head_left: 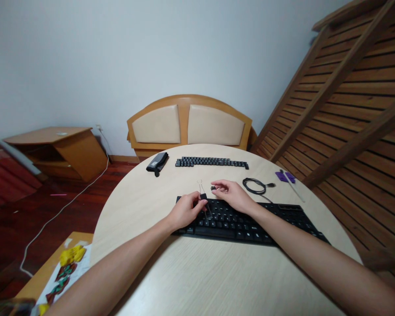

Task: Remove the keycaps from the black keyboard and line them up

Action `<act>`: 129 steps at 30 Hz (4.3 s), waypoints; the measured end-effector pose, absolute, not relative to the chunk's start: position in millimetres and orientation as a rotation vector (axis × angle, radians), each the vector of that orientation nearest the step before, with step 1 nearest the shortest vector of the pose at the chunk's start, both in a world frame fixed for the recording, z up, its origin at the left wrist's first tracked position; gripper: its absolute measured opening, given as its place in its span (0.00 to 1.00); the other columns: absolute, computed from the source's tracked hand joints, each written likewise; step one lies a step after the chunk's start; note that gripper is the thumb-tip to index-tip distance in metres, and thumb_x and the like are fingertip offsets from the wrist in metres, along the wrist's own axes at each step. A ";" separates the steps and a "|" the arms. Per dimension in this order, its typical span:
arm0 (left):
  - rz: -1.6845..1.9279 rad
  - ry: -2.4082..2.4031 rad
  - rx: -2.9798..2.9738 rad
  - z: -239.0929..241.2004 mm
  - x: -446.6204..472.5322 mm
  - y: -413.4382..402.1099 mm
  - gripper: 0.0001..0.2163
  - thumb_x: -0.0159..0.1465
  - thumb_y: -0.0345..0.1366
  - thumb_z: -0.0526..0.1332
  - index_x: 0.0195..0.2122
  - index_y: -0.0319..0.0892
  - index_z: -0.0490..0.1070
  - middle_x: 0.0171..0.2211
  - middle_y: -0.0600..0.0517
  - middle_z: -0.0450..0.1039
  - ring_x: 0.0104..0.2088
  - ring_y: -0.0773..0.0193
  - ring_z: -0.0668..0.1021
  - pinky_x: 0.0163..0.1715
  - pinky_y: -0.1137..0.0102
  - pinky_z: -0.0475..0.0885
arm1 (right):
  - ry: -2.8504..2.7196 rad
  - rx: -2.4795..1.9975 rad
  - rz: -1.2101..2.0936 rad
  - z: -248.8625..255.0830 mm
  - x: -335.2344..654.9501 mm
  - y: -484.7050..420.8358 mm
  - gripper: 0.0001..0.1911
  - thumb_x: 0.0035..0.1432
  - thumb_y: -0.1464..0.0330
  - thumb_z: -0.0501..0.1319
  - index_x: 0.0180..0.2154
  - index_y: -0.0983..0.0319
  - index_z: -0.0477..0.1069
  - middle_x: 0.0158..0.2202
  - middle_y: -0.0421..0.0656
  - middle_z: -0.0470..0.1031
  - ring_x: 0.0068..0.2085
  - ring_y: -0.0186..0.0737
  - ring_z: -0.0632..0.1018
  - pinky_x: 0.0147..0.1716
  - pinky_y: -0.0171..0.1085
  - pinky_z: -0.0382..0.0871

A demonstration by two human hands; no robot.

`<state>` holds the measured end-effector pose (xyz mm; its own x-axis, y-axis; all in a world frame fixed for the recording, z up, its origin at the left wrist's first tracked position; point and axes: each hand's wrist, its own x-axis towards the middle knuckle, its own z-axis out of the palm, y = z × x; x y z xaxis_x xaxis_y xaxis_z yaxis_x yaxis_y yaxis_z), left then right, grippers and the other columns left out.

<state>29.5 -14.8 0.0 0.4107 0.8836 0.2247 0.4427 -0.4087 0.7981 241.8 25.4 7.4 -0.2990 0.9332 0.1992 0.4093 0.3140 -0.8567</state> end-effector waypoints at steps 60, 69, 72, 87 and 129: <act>0.781 1.159 2.031 7.4 29.0 -19.3 0.12 0.69 0.41 0.55 0.29 0.43 0.67 0.29 0.52 0.80 0.31 0.61 0.78 0.33 0.69 0.66 | -2.216 -1.755 0.122 3.9 161.3 174.2 0.19 0.60 0.68 0.59 0.54 0.56 0.69 0.49 0.45 0.78 0.47 0.45 0.77 0.45 0.38 0.68; 0.797 1.152 2.036 5.7 29.0 -19.1 0.13 0.69 0.42 0.54 0.30 0.42 0.68 0.30 0.52 0.79 0.32 0.60 0.78 0.35 0.69 0.67 | -2.364 -1.617 0.146 20.3 198.7 104.6 0.24 0.57 0.68 0.61 0.56 0.56 0.66 0.46 0.44 0.79 0.48 0.46 0.77 0.44 0.37 0.67; 0.804 1.168 2.061 5.0 28.6 -18.8 0.13 0.69 0.43 0.55 0.30 0.42 0.69 0.30 0.52 0.79 0.31 0.60 0.77 0.34 0.69 0.66 | -2.382 -1.593 0.225 22.7 220.1 69.1 0.19 0.58 0.65 0.61 0.52 0.58 0.70 0.46 0.44 0.78 0.47 0.46 0.77 0.45 0.38 0.67; 0.834 1.098 1.998 6.7 29.2 -17.3 0.16 0.68 0.48 0.54 0.32 0.42 0.69 0.30 0.51 0.78 0.33 0.60 0.78 0.36 0.68 0.70 | -2.491 -1.095 0.714 12.0 277.5 -33.8 0.30 0.55 0.51 0.65 0.57 0.54 0.69 0.65 0.48 0.60 0.66 0.50 0.60 0.64 0.51 0.54; 0.795 1.077 2.092 4.3 32.9 -22.2 0.12 0.70 0.42 0.54 0.32 0.42 0.68 0.29 0.52 0.78 0.29 0.62 0.78 0.32 0.71 0.68 | -2.285 -1.147 0.509 1.3 245.9 -43.7 0.06 0.59 0.63 0.64 0.37 0.58 0.76 0.57 0.48 0.73 0.60 0.49 0.70 0.60 0.52 0.61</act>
<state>32.9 -22.2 4.3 0.4796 0.8500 0.2179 0.4587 -0.4545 0.7636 245.9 -43.7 1.3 -0.5003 0.8171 0.2866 0.6184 0.5688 -0.5422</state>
